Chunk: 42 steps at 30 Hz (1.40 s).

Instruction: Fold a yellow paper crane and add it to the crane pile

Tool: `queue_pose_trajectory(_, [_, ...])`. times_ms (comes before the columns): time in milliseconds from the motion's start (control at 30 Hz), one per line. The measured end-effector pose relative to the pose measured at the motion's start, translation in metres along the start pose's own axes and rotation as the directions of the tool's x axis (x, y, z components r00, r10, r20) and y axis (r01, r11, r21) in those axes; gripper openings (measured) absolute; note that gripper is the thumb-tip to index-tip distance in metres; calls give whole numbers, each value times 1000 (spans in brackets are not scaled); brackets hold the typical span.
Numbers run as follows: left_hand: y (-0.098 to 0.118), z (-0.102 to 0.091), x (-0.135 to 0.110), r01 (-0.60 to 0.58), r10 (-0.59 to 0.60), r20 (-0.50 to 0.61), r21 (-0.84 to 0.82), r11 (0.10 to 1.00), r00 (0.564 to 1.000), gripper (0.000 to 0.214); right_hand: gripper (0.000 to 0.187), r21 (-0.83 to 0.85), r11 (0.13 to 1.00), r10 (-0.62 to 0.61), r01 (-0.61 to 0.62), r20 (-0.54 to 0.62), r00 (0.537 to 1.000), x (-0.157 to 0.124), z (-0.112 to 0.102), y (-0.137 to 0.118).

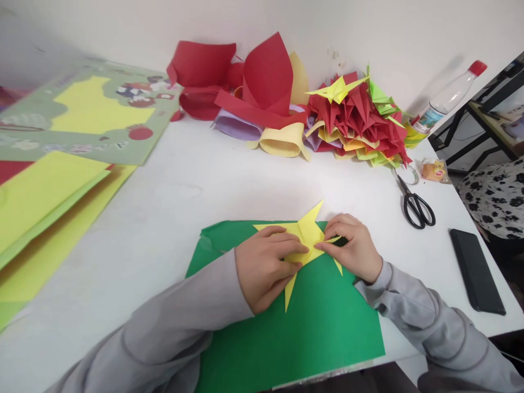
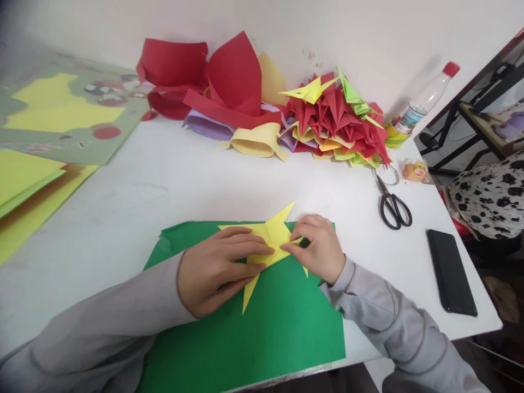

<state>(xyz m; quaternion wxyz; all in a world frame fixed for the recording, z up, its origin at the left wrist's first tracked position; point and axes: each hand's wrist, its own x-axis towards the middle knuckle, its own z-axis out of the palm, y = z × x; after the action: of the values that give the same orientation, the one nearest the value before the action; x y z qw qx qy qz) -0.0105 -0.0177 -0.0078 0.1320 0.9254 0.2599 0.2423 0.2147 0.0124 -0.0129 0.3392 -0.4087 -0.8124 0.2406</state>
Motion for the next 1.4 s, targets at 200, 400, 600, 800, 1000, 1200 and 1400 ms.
queue_pose_trajectory(200, [-1,-2,-1,-10,10,5,-14,1000,1000,27,19,-92,992,-79,84,58,995,-2,0,-1])
queue_pose_trajectory(400, [0,-4,0,-30,30,29,6,1000,999,26,19,-76,997,-18,24,73,997,0,0,0])
queue_pose_trajectory(600, [6,-8,3,-27,23,68,61,998,997,32,24,-44,996,87,-84,74,994,3,2,0])
queue_pose_trajectory(800, [-2,-7,-1,-65,66,68,-23,998,996,32,23,-50,995,92,-88,84,992,3,2,1])
queue_pose_trajectory(1000, [-5,-3,-2,-22,18,145,29,999,989,47,23,-49,996,77,-73,86,993,3,2,2])
queue_pose_trajectory(1200, [-10,-2,-1,-60,62,121,-19,998,991,40,23,-40,996,87,-83,101,991,3,2,2])
queue_pose_trajectory(1400, [-13,-2,-2,-47,50,126,-31,998,991,40,23,-42,995,93,-89,103,990,3,2,2])
